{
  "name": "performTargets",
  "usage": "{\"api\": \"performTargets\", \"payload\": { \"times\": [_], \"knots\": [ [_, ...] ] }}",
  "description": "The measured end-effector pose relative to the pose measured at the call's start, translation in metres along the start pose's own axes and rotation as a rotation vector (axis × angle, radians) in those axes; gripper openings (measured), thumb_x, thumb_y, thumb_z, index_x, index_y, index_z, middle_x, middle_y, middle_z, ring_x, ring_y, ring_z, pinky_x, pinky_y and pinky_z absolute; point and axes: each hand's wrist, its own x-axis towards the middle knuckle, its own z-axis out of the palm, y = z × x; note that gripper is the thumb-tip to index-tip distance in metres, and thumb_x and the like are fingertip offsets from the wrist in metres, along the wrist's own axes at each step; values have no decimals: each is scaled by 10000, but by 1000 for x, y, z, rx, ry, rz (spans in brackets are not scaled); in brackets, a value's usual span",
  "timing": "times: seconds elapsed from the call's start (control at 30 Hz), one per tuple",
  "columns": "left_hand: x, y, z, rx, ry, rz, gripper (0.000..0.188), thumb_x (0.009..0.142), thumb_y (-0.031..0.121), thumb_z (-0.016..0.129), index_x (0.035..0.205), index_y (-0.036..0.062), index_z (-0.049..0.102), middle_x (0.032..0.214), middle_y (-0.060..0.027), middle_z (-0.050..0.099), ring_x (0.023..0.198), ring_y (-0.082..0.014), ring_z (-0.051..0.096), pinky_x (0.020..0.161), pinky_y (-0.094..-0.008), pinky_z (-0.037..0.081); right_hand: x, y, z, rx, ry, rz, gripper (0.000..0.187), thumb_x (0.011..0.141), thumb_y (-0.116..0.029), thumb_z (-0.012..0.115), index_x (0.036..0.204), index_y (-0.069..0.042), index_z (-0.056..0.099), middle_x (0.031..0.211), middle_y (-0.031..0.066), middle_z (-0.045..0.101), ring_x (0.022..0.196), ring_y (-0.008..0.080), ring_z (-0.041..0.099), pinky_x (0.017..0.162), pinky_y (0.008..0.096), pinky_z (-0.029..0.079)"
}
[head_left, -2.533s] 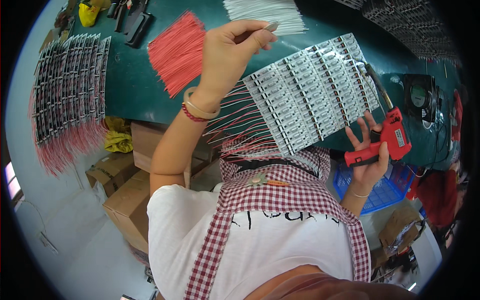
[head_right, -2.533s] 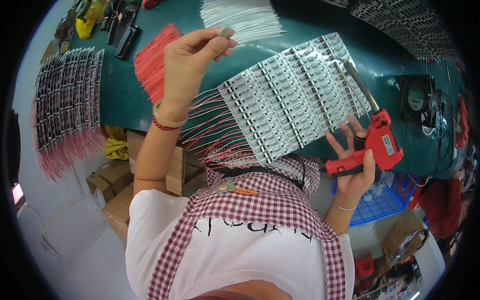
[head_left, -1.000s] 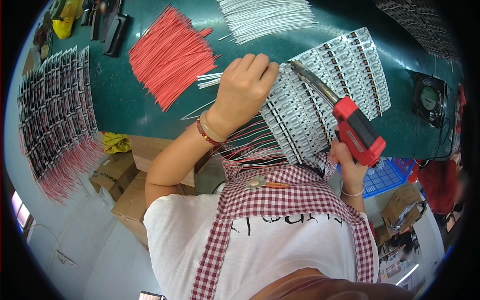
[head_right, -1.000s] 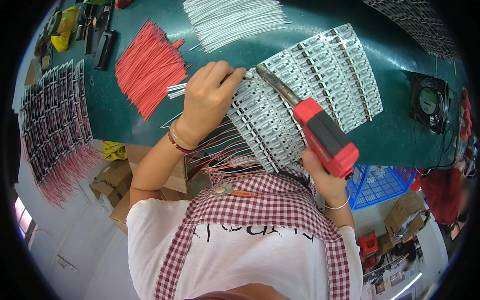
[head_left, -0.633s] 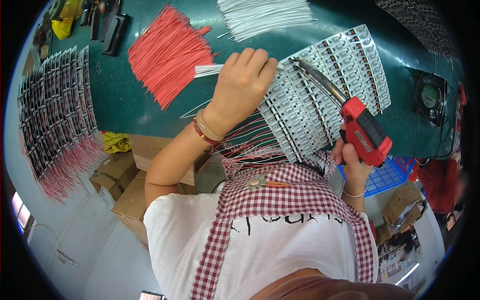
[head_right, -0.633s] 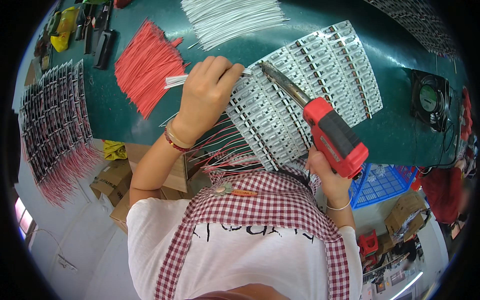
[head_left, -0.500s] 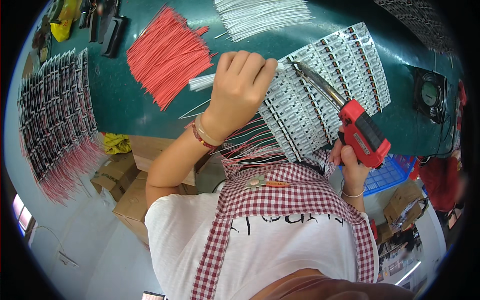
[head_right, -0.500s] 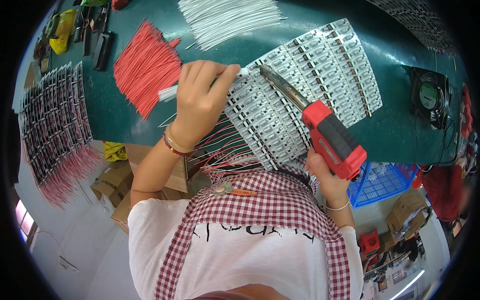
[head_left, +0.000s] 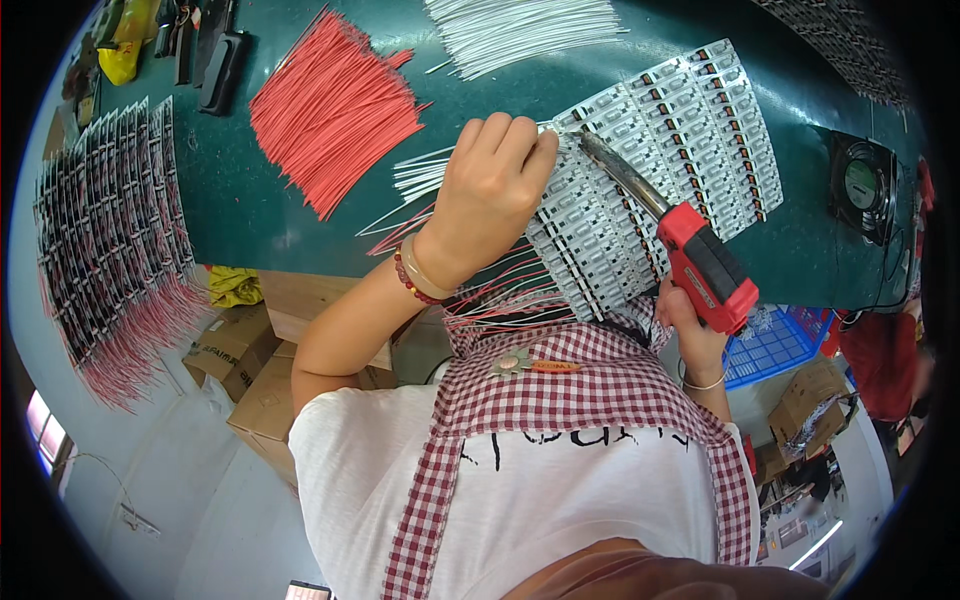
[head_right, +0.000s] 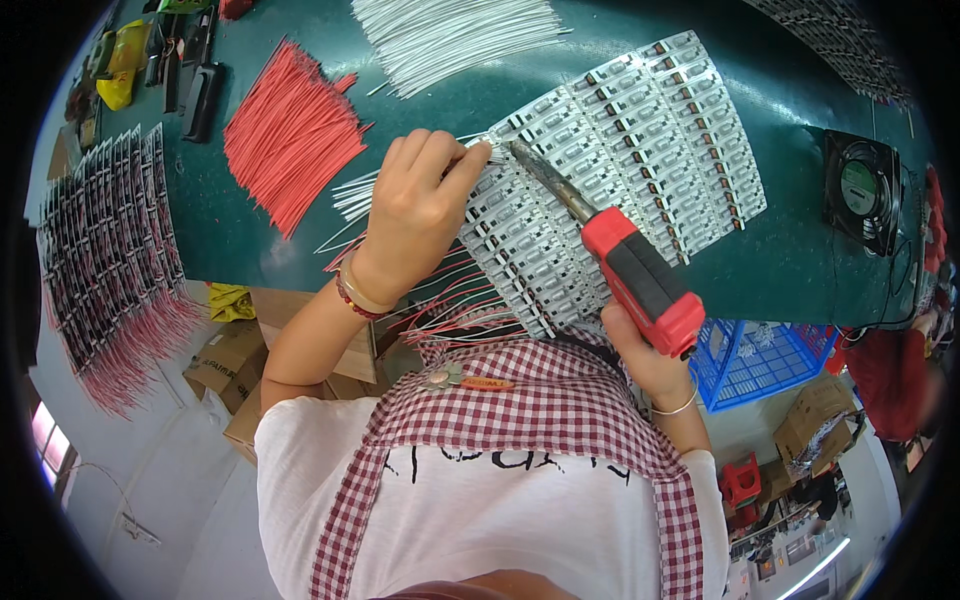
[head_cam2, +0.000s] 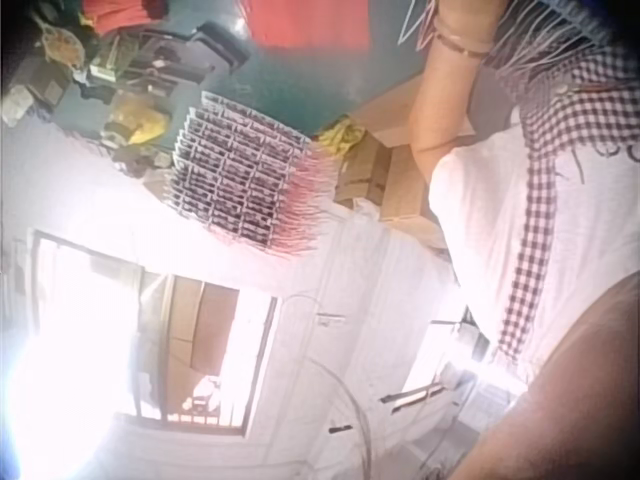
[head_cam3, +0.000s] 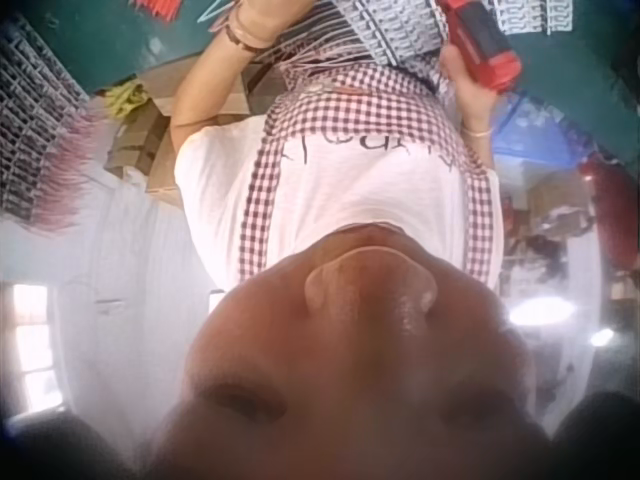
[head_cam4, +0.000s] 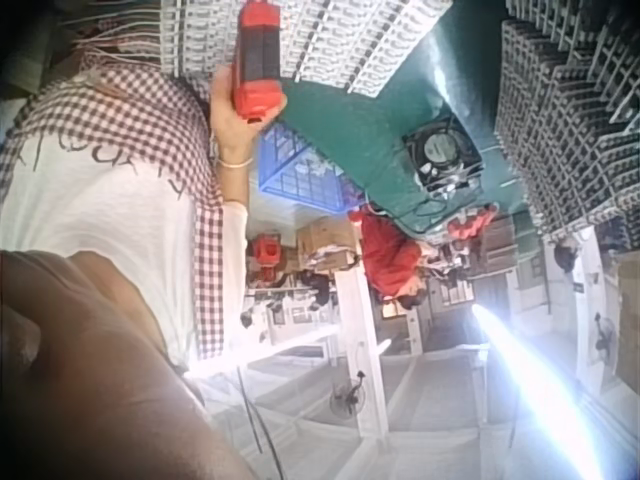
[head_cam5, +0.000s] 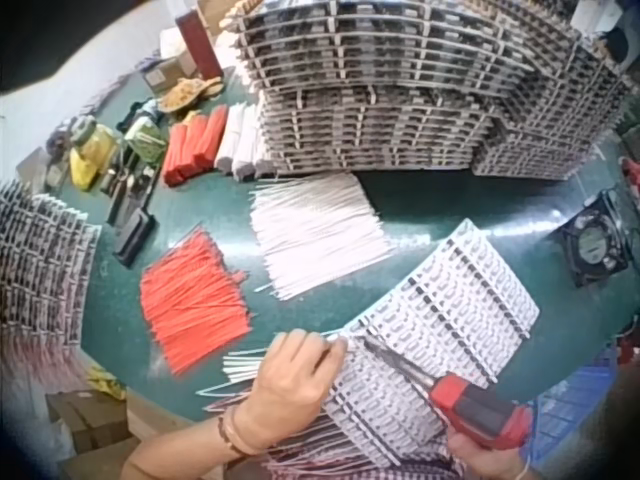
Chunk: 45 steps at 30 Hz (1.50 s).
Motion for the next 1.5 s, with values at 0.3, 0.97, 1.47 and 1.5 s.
{"api": "performTargets", "payload": {
  "times": [0.3,0.97,1.47,1.5],
  "knots": [
    [4,6,-4,-11,-27,-55,269,716,-15,649,979,11,698,811,-66,526,752,-228,536,665,-354,425,-4,6,-4,-69,21,-126,339,952,-144,646,1213,56,565,730,56,590,578,115,516,534,253,406],
    [-3,16,0,-61,3,-33,240,736,54,638,964,-19,659,838,-78,512,792,-235,512,712,-350,427,-17,27,-15,-127,37,-10,174,813,-125,757,976,-73,725,869,50,708,728,203,678,634,317,504],
    [-3,18,3,-45,-31,-50,248,738,57,622,972,-22,653,852,-91,501,803,-238,509,711,-344,427,-17,30,-17,-163,19,-48,229,773,-65,747,999,-35,720,872,105,691,719,255,678,640,328,519],
    [-3,18,3,-44,-31,-49,249,737,56,621,971,-23,653,852,-93,501,802,-238,508,710,-344,426,-17,32,-18,-163,18,-48,229,773,-65,747,999,-35,720,872,105,691,719,255,678,640,328,519]
  ]
}}
